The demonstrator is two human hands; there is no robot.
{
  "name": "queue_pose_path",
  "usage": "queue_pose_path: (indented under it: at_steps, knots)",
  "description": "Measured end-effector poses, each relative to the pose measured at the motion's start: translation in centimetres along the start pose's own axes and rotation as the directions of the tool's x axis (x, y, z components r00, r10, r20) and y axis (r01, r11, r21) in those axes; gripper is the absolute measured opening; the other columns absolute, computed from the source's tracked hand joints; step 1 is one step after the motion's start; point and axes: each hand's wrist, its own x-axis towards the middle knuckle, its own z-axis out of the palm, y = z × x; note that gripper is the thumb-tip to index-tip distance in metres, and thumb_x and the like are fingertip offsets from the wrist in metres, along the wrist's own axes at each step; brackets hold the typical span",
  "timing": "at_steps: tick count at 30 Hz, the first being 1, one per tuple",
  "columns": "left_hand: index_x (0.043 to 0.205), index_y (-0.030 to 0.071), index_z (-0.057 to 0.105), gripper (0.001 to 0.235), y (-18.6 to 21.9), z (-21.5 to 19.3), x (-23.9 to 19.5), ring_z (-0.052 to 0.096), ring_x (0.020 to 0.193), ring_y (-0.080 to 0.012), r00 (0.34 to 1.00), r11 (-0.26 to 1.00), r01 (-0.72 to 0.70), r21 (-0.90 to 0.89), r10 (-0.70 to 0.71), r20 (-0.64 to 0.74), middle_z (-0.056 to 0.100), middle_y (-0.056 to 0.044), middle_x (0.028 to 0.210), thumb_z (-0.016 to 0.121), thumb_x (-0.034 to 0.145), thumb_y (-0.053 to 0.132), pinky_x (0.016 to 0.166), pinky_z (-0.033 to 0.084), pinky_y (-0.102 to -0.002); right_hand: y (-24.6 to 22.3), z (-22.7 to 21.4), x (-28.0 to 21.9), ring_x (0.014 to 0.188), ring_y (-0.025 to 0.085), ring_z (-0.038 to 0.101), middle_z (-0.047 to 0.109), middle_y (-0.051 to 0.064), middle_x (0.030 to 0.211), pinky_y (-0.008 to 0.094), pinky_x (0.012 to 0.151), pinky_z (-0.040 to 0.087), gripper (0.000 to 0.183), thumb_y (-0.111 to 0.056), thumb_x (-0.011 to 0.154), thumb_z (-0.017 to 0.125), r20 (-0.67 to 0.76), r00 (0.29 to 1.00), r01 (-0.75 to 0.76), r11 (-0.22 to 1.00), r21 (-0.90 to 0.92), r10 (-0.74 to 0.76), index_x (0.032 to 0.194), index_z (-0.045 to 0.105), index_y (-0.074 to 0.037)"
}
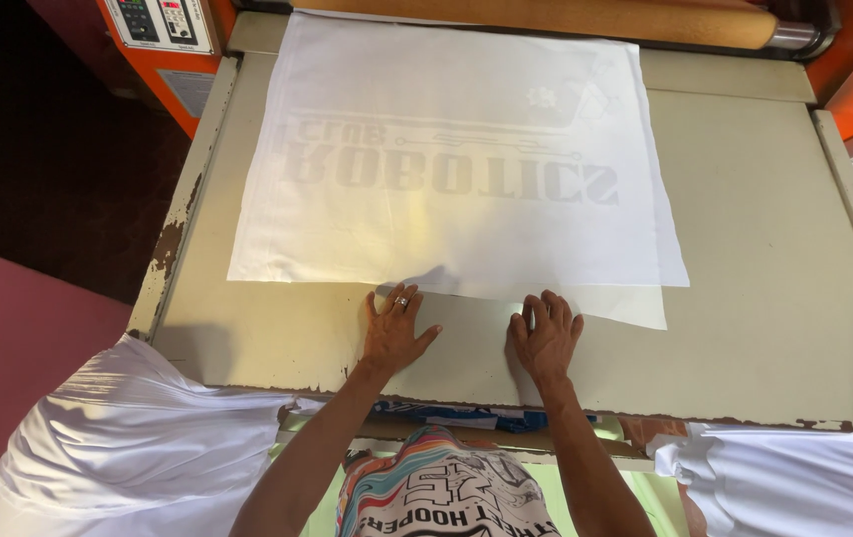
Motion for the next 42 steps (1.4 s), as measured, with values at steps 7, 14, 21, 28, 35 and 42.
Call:
queue_pose_path:
  at_steps: [7,14,21,28,35,42]
  knots:
    - [0.142,0.015,0.059,0.066,-0.8,1.0,0.7,0.048,0.147,-0.0243,0.998,0.999,-0.009,0.044,0.007,0.056,0.057,-0.006,0.151,0.062,0.094,0.060,0.120,0.024,-0.069,-0.2,-0.2,0.5,0.145,0.034,0.048,0.055,0.007,0.146,0.065,0.116,0.029,0.040,-0.043,0.102,0.062,0.017,1.000,-0.023,1.000,-0.006,0.024,0.134,0.066,-0.020]
    - [0.140,0.017,0.059,0.066,-1.4,2.0,1.2,0.049,0.146,-0.0238,0.999,0.998,-0.017,0.066,0.015,0.032,0.057,-0.005,0.150,0.063,0.092,0.061,0.119,0.026,-0.069,-0.3,-0.3,0.9,0.145,0.033,0.048,0.056,0.009,0.146,0.066,0.115,0.028,0.039,-0.041,0.102,0.062,0.010,1.000,-0.023,1.000,0.011,0.023,0.135,0.067,-0.020]
    - [0.144,0.017,0.056,0.067,-1.5,1.9,1.8,0.050,0.145,-0.0229,0.999,0.999,-0.010,0.049,0.009,0.032,0.059,-0.005,0.148,0.064,0.092,0.059,0.119,0.027,-0.068,0.0,-0.1,1.4,0.146,0.033,0.048,0.056,0.008,0.147,0.068,0.116,0.028,0.040,-0.042,0.101,0.063,0.034,0.999,-0.030,1.000,-0.002,0.030,0.135,0.067,-0.021]
    - [0.143,0.017,0.058,0.066,-1.4,1.4,2.0,0.051,0.144,-0.0234,1.000,1.000,-0.010,0.020,0.009,0.024,0.060,-0.005,0.146,0.067,0.092,0.057,0.119,0.029,-0.067,-0.1,-0.2,1.7,0.146,0.033,0.049,0.056,0.009,0.147,0.069,0.116,0.029,0.041,-0.043,0.102,0.063,0.041,0.999,-0.027,1.000,-0.007,0.027,0.136,0.067,-0.021]
    - [0.143,0.018,0.057,0.067,-1.6,2.2,2.1,0.050,0.144,-0.0227,1.000,0.999,-0.007,0.053,0.006,0.019,0.059,-0.004,0.147,0.068,0.090,0.057,0.119,0.029,-0.067,-0.2,-0.3,1.7,0.147,0.031,0.048,0.055,0.007,0.148,0.068,0.117,0.031,0.042,-0.045,0.102,0.061,0.062,0.997,-0.036,0.998,-0.043,0.039,0.137,0.066,-0.022]
    - [0.143,0.017,0.058,0.065,-1.4,1.8,2.3,0.051,0.144,-0.0241,1.000,0.999,-0.006,0.045,0.005,0.028,0.059,-0.005,0.148,0.067,0.091,0.055,0.119,0.030,-0.066,-0.3,-0.6,2.0,0.147,0.032,0.047,0.054,0.007,0.149,0.069,0.117,0.031,0.044,-0.048,0.102,0.061,0.077,0.996,-0.040,0.999,-0.018,0.041,0.137,0.066,-0.022]
